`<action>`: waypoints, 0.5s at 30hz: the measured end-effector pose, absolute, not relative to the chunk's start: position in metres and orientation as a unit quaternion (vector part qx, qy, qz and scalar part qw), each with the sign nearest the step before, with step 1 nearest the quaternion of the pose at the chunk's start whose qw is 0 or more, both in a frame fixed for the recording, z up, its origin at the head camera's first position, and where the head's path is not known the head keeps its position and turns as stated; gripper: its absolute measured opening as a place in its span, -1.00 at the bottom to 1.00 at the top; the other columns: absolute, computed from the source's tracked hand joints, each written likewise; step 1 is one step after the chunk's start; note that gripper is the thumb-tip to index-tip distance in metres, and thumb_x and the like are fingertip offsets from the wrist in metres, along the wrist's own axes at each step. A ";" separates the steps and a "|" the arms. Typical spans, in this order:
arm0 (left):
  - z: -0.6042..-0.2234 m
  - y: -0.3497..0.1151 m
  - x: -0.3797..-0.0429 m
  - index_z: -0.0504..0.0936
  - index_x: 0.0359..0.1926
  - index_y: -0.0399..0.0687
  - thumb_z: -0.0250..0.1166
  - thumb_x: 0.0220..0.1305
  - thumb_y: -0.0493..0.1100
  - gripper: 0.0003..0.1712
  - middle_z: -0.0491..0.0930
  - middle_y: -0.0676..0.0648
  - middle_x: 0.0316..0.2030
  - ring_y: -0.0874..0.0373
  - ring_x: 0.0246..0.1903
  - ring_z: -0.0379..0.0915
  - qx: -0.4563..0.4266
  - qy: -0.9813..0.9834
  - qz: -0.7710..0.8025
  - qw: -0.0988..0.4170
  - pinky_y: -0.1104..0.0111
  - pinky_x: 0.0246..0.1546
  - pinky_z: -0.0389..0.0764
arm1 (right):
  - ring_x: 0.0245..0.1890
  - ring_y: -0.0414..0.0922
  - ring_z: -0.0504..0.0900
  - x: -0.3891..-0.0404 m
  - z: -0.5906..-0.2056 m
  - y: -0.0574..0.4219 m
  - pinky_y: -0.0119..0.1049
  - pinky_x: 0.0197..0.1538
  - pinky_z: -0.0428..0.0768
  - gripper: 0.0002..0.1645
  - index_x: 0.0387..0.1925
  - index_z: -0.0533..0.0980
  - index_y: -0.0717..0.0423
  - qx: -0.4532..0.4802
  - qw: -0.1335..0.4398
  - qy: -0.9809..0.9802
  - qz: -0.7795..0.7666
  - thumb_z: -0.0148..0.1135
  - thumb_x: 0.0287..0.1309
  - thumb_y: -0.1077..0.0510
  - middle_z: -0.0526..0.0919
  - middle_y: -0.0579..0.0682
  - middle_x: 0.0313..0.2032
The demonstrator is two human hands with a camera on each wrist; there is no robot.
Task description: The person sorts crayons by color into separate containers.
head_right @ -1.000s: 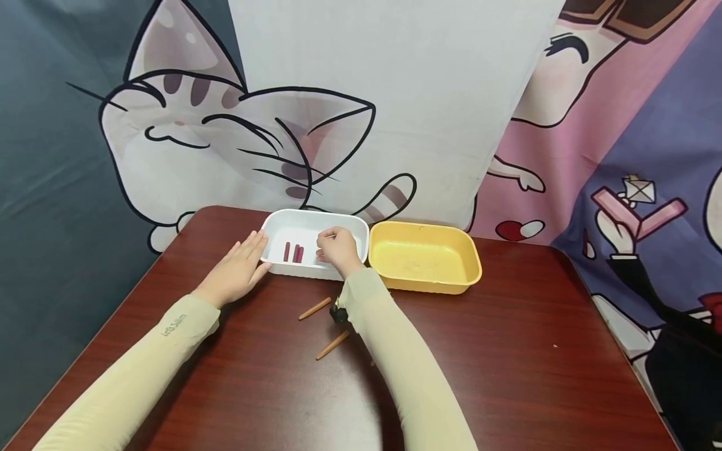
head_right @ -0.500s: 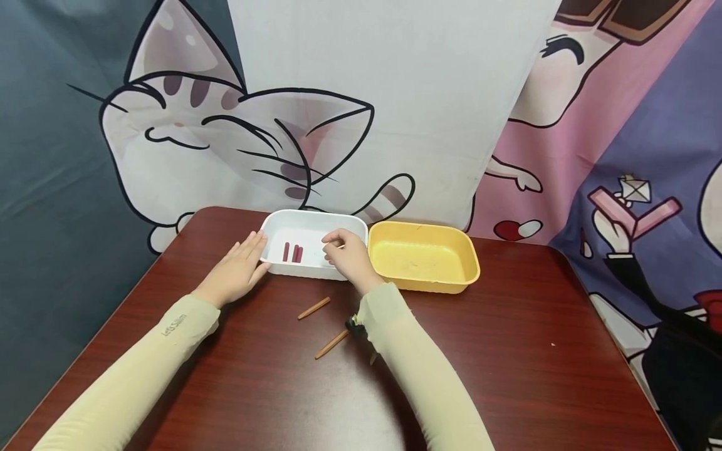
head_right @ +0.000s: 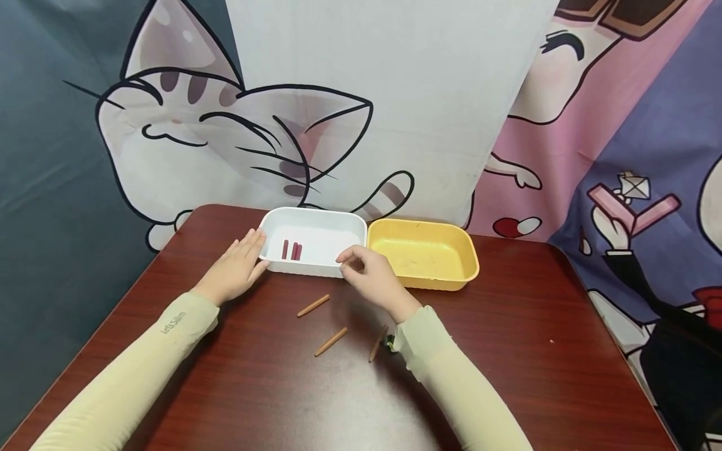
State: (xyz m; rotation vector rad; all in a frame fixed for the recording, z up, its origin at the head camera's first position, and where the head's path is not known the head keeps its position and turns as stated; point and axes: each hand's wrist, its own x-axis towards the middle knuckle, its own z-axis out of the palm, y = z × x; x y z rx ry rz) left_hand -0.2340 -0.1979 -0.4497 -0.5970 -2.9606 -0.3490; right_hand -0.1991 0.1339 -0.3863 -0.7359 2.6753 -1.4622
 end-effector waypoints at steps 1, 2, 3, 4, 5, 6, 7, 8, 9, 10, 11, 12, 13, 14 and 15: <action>-0.449 -0.198 -0.234 0.04 0.55 -0.39 0.01 0.58 0.06 -0.20 -0.02 -0.30 0.56 -0.17 0.57 -0.19 -0.195 -0.973 -0.114 0.050 -0.09 0.51 -0.02 | -0.20 -0.12 0.65 -0.196 -0.388 0.138 -0.16 -0.09 0.63 -0.83 -0.08 0.62 0.20 -0.251 0.002 0.856 -0.451 0.24 0.34 0.25 0.71 0.03 -0.21; -0.449 -0.198 -0.235 0.04 0.55 -0.39 0.01 0.58 0.06 -0.20 -0.02 -0.30 0.56 -0.17 0.57 -0.20 -0.195 -0.973 -0.115 0.049 -0.09 0.51 -0.03 | -0.17 -0.13 0.65 -0.192 -0.389 0.142 -0.14 -0.06 0.63 -0.83 -0.07 0.62 0.18 -0.270 -0.002 0.861 -0.430 0.25 0.34 0.25 0.71 0.03 -0.19; -0.449 -0.198 -0.235 0.04 0.55 -0.39 0.00 0.58 0.07 -0.20 -0.02 -0.29 0.57 -0.16 0.57 -0.20 -0.195 -0.973 -0.114 0.048 -0.09 0.51 -0.03 | -0.15 -0.13 0.65 -0.189 -0.392 0.146 -0.13 -0.04 0.64 -0.83 -0.07 0.62 0.17 -0.293 -0.008 0.866 -0.406 0.25 0.34 0.25 0.71 0.02 -0.18; -0.449 -0.199 -0.236 0.03 0.55 -0.38 0.00 0.58 0.07 -0.20 -0.02 -0.29 0.57 -0.16 0.57 -0.21 -0.195 -0.973 -0.114 0.048 -0.09 0.51 -0.03 | -0.15 -0.13 0.65 -0.186 -0.394 0.150 -0.14 -0.04 0.65 -0.84 -0.08 0.62 0.17 -0.318 -0.017 0.870 -0.377 0.26 0.33 0.26 0.70 0.01 -0.18; -0.449 -0.199 -0.236 0.03 0.55 -0.38 -0.01 0.58 0.08 -0.20 -0.03 -0.29 0.57 -0.15 0.57 -0.22 -0.195 -0.973 -0.114 0.046 -0.08 0.52 -0.04 | -0.16 -0.13 0.64 -0.183 -0.397 0.154 -0.15 -0.05 0.66 -0.83 -0.08 0.62 0.18 -0.344 -0.024 0.872 -0.349 0.27 0.31 0.27 0.69 0.01 -0.18; -0.449 -0.199 -0.237 0.02 0.56 -0.37 -0.02 0.58 0.09 -0.19 -0.04 -0.28 0.57 -0.15 0.57 -0.22 -0.195 -0.973 -0.113 0.045 -0.08 0.52 -0.04 | -0.17 -0.14 0.64 -0.181 -0.400 0.158 -0.16 -0.05 0.66 -0.84 -0.09 0.62 0.19 -0.367 -0.033 0.873 -0.319 0.27 0.30 0.27 0.67 0.00 -0.19; -0.449 -0.199 -0.237 0.02 0.56 -0.37 -0.02 0.58 0.09 -0.19 -0.04 -0.28 0.57 -0.15 0.57 -0.23 -0.194 -0.974 -0.113 0.043 -0.08 0.52 -0.04 | -0.17 -0.15 0.63 -0.179 -0.403 0.162 -0.18 -0.05 0.66 -0.85 -0.11 0.62 0.19 -0.389 -0.040 0.873 -0.291 0.28 0.29 0.27 0.66 -0.02 -0.19; -0.449 -0.199 -0.237 0.02 0.56 -0.37 -0.02 0.58 0.09 -0.19 -0.04 -0.28 0.57 -0.15 0.57 -0.23 -0.193 -0.974 -0.113 0.042 -0.08 0.52 -0.04 | -0.18 -0.16 0.62 -0.176 -0.406 0.166 -0.21 -0.06 0.65 -0.86 -0.13 0.62 0.18 -0.409 -0.046 0.872 -0.265 0.29 0.29 0.26 0.63 -0.05 -0.20; -0.449 -0.199 -0.237 0.02 0.56 -0.37 -0.02 0.58 0.09 -0.19 -0.04 -0.28 0.57 -0.15 0.57 -0.23 -0.193 -0.974 -0.112 0.042 -0.09 0.51 -0.03 | -0.19 -0.17 0.61 -0.174 -0.408 0.169 -0.22 -0.06 0.65 -0.87 -0.14 0.62 0.18 -0.424 -0.049 0.870 -0.246 0.29 0.28 0.26 0.61 -0.06 -0.21; -0.449 -0.199 -0.237 0.02 0.56 -0.37 -0.02 0.58 0.09 -0.19 -0.04 -0.28 0.57 -0.15 0.57 -0.22 -0.193 -0.974 -0.112 0.042 -0.09 0.51 -0.03 | -0.20 -0.19 0.60 -0.171 -0.411 0.173 -0.24 -0.07 0.65 -0.88 -0.16 0.62 0.17 -0.436 -0.052 0.869 -0.228 0.31 0.27 0.26 0.59 -0.07 -0.21; -0.449 -0.199 -0.237 0.02 0.56 -0.37 -0.01 0.58 0.09 -0.19 -0.04 -0.28 0.57 -0.15 0.57 -0.22 -0.192 -0.974 -0.113 0.042 -0.09 0.51 -0.03 | -0.20 -0.19 0.59 -0.169 -0.414 0.176 -0.25 -0.08 0.65 -0.89 -0.17 0.62 0.15 -0.444 -0.054 0.868 -0.216 0.32 0.27 0.26 0.58 -0.09 -0.22; -0.449 -0.200 -0.237 0.02 0.56 -0.37 -0.01 0.58 0.09 -0.19 -0.04 -0.28 0.57 -0.15 0.57 -0.22 -0.193 -0.974 -0.114 0.041 -0.09 0.51 -0.03 | -0.20 -0.20 0.58 -0.167 -0.416 0.179 -0.25 -0.07 0.64 -0.89 -0.18 0.62 0.14 -0.450 -0.055 0.867 -0.207 0.33 0.26 0.26 0.56 -0.10 -0.22; -0.449 -0.200 -0.236 0.02 0.56 -0.37 -0.01 0.58 0.09 -0.19 -0.04 -0.28 0.57 -0.15 0.57 -0.23 -0.193 -0.974 -0.114 0.040 -0.09 0.52 -0.04 | -0.20 -0.20 0.57 -0.164 -0.418 0.182 -0.25 -0.08 0.64 -0.88 -0.19 0.63 0.13 -0.455 -0.058 0.866 -0.200 0.35 0.23 0.26 0.56 -0.10 -0.23; -0.449 -0.200 -0.236 0.02 0.56 -0.37 -0.01 0.58 0.09 -0.19 -0.04 -0.28 0.57 -0.15 0.57 -0.23 -0.194 -0.974 -0.115 0.040 -0.08 0.52 -0.05 | -0.21 -0.20 0.56 -0.162 -0.420 0.185 -0.25 -0.09 0.64 -0.88 -0.20 0.62 0.12 -0.460 -0.059 0.864 -0.195 0.36 0.22 0.27 0.55 -0.11 -0.24; -0.449 -0.201 -0.236 0.02 0.56 -0.37 -0.02 0.58 0.09 -0.19 -0.04 -0.28 0.57 -0.15 0.57 -0.23 -0.194 -0.973 -0.115 0.040 -0.08 0.52 -0.05 | -0.22 -0.20 0.55 -0.160 -0.421 0.188 -0.26 -0.10 0.63 -0.87 -0.21 0.62 0.11 -0.464 -0.060 0.863 -0.189 0.38 0.20 0.28 0.54 -0.12 -0.25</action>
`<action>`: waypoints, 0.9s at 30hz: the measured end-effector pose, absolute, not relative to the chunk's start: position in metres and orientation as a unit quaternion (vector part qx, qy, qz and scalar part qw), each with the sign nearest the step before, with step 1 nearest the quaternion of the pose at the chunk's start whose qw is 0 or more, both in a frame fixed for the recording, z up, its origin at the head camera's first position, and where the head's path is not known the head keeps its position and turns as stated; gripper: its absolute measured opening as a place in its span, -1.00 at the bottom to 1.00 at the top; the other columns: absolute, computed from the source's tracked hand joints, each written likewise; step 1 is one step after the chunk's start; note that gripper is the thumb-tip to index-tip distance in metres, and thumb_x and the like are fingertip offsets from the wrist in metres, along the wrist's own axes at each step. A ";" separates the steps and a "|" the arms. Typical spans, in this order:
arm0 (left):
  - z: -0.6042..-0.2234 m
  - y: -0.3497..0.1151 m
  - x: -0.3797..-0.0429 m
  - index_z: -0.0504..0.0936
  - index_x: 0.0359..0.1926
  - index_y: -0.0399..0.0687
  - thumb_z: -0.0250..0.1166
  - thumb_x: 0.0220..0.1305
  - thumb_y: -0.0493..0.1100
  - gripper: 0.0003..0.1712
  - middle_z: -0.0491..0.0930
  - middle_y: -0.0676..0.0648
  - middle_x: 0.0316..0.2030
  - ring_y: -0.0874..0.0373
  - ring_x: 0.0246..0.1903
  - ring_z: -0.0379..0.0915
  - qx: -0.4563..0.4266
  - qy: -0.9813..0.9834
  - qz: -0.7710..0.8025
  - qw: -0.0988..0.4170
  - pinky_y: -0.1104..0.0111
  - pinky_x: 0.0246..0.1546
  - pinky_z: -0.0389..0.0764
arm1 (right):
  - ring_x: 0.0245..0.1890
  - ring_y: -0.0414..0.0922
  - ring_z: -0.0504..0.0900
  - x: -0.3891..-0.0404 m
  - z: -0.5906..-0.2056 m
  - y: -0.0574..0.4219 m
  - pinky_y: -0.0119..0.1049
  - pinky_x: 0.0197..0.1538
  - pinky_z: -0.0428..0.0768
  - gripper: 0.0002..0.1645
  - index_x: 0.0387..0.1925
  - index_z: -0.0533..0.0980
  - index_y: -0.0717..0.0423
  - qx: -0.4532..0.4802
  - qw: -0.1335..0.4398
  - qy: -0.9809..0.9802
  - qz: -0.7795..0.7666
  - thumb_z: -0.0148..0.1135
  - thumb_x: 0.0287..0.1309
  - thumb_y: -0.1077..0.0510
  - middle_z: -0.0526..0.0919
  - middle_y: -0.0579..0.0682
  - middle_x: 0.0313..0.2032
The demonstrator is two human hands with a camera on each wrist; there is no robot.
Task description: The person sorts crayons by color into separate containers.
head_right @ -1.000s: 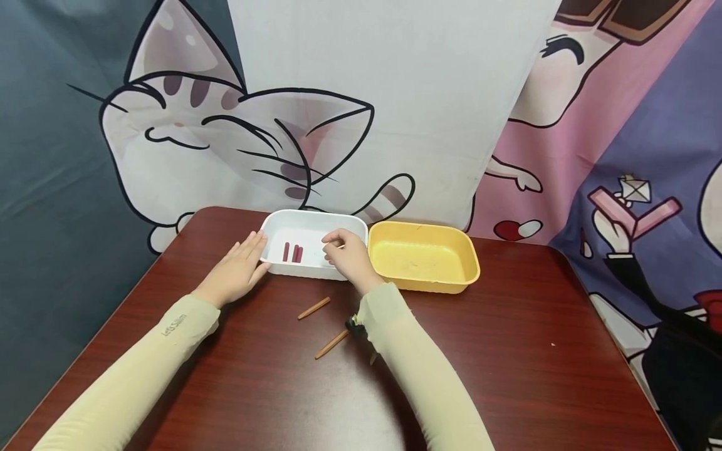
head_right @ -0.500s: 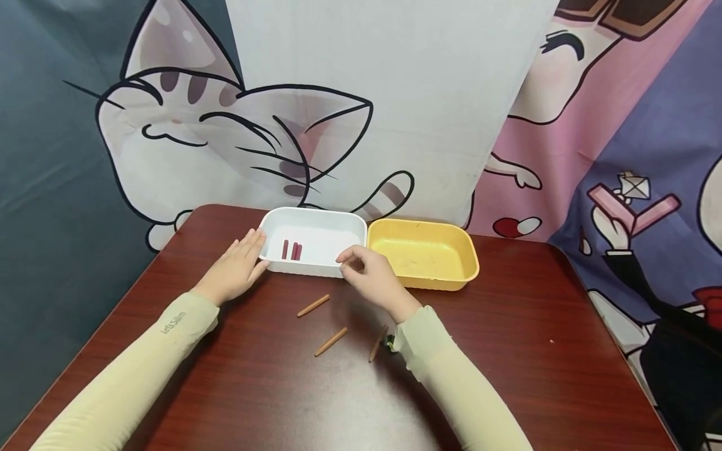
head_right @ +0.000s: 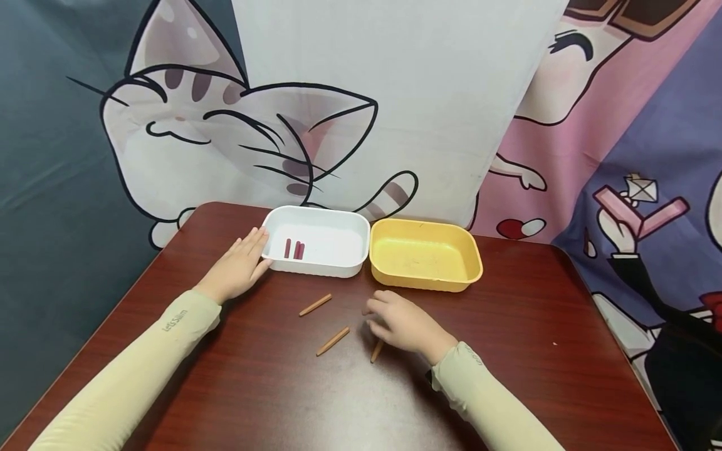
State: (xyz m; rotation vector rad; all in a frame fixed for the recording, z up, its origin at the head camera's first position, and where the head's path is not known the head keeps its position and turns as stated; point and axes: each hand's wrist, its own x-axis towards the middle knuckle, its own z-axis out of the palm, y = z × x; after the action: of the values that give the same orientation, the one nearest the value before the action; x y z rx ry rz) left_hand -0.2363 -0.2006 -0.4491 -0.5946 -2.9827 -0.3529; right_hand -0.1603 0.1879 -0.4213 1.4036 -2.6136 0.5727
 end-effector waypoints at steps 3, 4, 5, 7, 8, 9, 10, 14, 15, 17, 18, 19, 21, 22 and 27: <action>-0.449 -0.201 -0.236 0.02 0.56 -0.37 -0.02 0.58 0.09 -0.19 -0.04 -0.28 0.57 -0.15 0.57 -0.23 -0.194 -0.974 -0.113 0.041 -0.08 0.52 -0.05 | -0.24 -0.20 0.53 -0.155 -0.424 0.194 -0.27 -0.13 0.61 -0.83 -0.24 0.60 0.08 0.480 0.061 -0.858 0.172 0.40 0.14 0.31 0.51 -0.14 -0.28; -0.449 -0.201 -0.236 0.02 0.56 -0.37 -0.02 0.58 0.09 -0.19 -0.04 -0.28 0.57 -0.15 0.57 -0.23 -0.194 -0.974 -0.112 0.042 -0.08 0.52 -0.05 | -0.24 -0.20 0.52 -0.154 -0.425 0.196 -0.29 -0.14 0.61 -0.82 -0.24 0.60 0.06 0.485 0.059 -0.857 0.165 0.40 0.13 0.31 0.50 -0.15 -0.28; -0.449 -0.201 -0.236 0.03 0.55 -0.37 -0.01 0.58 0.09 -0.19 -0.04 -0.29 0.57 -0.15 0.57 -0.22 -0.194 -0.974 -0.111 0.043 -0.08 0.52 -0.05 | -0.23 -0.21 0.51 -0.153 -0.425 0.197 -0.30 -0.14 0.61 -0.81 -0.24 0.60 0.05 0.491 0.056 -0.855 0.158 0.39 0.12 0.31 0.50 -0.16 -0.28; -0.449 -0.201 -0.236 0.03 0.55 -0.38 -0.01 0.58 0.09 -0.19 -0.04 -0.29 0.57 -0.15 0.57 -0.22 -0.193 -0.974 -0.109 0.043 -0.08 0.52 -0.05 | -0.23 -0.21 0.51 -0.151 -0.427 0.200 -0.32 -0.15 0.61 -0.79 -0.23 0.60 0.03 0.504 0.053 -0.850 0.144 0.38 0.10 0.32 0.50 -0.16 -0.28; -0.449 -0.201 -0.236 0.03 0.56 -0.37 -0.01 0.58 0.09 -0.19 -0.04 -0.29 0.57 -0.15 0.57 -0.22 -0.193 -0.974 -0.109 0.043 -0.08 0.52 -0.05 | -0.22 -0.21 0.52 -0.150 -0.428 0.200 -0.33 -0.15 0.61 -0.78 -0.22 0.60 0.03 0.511 0.050 -0.847 0.140 0.37 0.10 0.33 0.52 -0.16 -0.27; -0.449 -0.201 -0.236 0.02 0.56 -0.37 -0.01 0.58 0.09 -0.19 -0.04 -0.29 0.57 -0.15 0.57 -0.22 -0.193 -0.974 -0.109 0.043 -0.08 0.52 -0.05 | -0.22 -0.21 0.52 -0.149 -0.429 0.201 -0.34 -0.15 0.61 -0.78 -0.22 0.60 0.03 0.518 0.048 -0.843 0.135 0.37 0.10 0.33 0.53 -0.15 -0.26; -0.449 -0.200 -0.236 0.02 0.56 -0.37 -0.01 0.58 0.09 -0.19 -0.04 -0.28 0.57 -0.15 0.57 -0.22 -0.193 -0.974 -0.110 0.042 -0.08 0.52 -0.05 | -0.21 -0.21 0.52 -0.148 -0.431 0.202 -0.35 -0.15 0.61 -0.77 -0.21 0.61 0.03 0.525 0.046 -0.840 0.131 0.36 0.10 0.33 0.53 -0.15 -0.26; -0.449 -0.199 -0.236 0.01 0.56 -0.36 -0.01 0.58 0.09 -0.19 -0.04 -0.28 0.57 -0.14 0.57 -0.22 -0.192 -0.974 -0.109 0.040 -0.08 0.52 -0.04 | -0.21 -0.19 0.55 -0.147 -0.435 0.202 -0.35 -0.12 0.61 -0.75 -0.21 0.62 0.06 0.553 0.044 -0.824 0.117 0.39 0.05 0.35 0.56 -0.13 -0.25; -0.449 -0.199 -0.236 0.01 0.56 -0.36 -0.02 0.58 0.09 -0.19 -0.04 -0.28 0.57 -0.14 0.58 -0.23 -0.192 -0.975 -0.109 0.040 -0.08 0.52 -0.04 | -0.22 -0.19 0.55 -0.147 -0.436 0.202 -0.35 -0.12 0.61 -0.74 -0.22 0.62 0.06 0.558 0.045 -0.821 0.114 0.39 0.03 0.36 0.56 -0.13 -0.25; -0.449 -0.199 -0.236 0.01 0.56 -0.36 -0.02 0.58 0.10 -0.19 -0.05 -0.27 0.58 -0.14 0.58 -0.23 -0.191 -0.975 -0.108 0.039 -0.08 0.52 -0.04 | -0.22 -0.18 0.56 -0.146 -0.438 0.202 -0.35 -0.12 0.62 -0.73 -0.23 0.63 0.08 0.566 0.046 -0.816 0.109 0.41 0.00 0.37 0.57 -0.13 -0.26; -0.449 -0.199 -0.236 0.01 0.56 -0.36 -0.02 0.58 0.10 -0.19 -0.05 -0.27 0.58 -0.14 0.58 -0.23 -0.191 -0.975 -0.108 0.039 -0.08 0.52 -0.03 | -0.22 -0.18 0.56 -0.146 -0.439 0.202 -0.35 -0.11 0.61 -0.73 -0.23 0.63 0.08 0.568 0.047 -0.814 0.108 0.42 -0.01 0.37 0.57 -0.13 -0.26; -0.450 -0.199 -0.236 0.01 0.56 -0.36 -0.02 0.58 0.09 -0.19 -0.05 -0.28 0.58 -0.14 0.58 -0.23 -0.192 -0.975 -0.107 0.040 -0.08 0.52 -0.04 | -0.22 -0.18 0.56 -0.146 -0.441 0.202 -0.35 -0.11 0.61 -0.73 -0.24 0.63 0.09 0.570 0.048 -0.813 0.107 0.42 -0.02 0.38 0.58 -0.13 -0.27; -0.450 -0.199 -0.236 0.01 0.56 -0.36 -0.02 0.59 0.10 -0.19 -0.05 -0.27 0.58 -0.14 0.58 -0.23 -0.192 -0.975 -0.106 0.040 -0.08 0.52 -0.04 | -0.22 -0.19 0.57 -0.147 -0.443 0.203 -0.35 -0.10 0.61 -0.74 -0.26 0.63 0.09 0.572 0.051 -0.812 0.106 0.43 -0.02 0.39 0.57 -0.13 -0.28; -0.450 -0.198 -0.236 0.01 0.56 -0.36 -0.03 0.59 0.10 -0.19 -0.05 -0.27 0.58 -0.14 0.58 -0.23 -0.192 -0.975 -0.106 0.041 -0.08 0.52 -0.04 | -0.23 -0.19 0.57 -0.148 -0.444 0.203 -0.35 -0.10 0.61 -0.74 -0.27 0.63 0.08 0.572 0.052 -0.812 0.105 0.43 -0.03 0.38 0.57 -0.14 -0.28; -0.449 -0.198 -0.235 0.01 0.56 -0.36 -0.03 0.59 0.10 -0.19 -0.04 -0.27 0.57 -0.14 0.58 -0.22 -0.189 -0.975 -0.109 0.039 -0.07 0.52 -0.03 | -0.27 -0.22 0.56 -0.149 -0.447 0.203 -0.36 -0.14 0.60 -0.75 -0.31 0.63 0.02 0.573 0.066 -0.811 0.100 0.48 -0.02 0.34 0.56 -0.18 -0.32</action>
State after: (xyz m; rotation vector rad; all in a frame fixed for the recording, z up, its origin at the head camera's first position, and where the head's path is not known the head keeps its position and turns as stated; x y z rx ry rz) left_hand -0.2355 -0.1985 -0.4494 -0.5794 -2.9898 -0.3336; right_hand -0.1491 0.2033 -0.4468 1.7275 -2.4462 0.3025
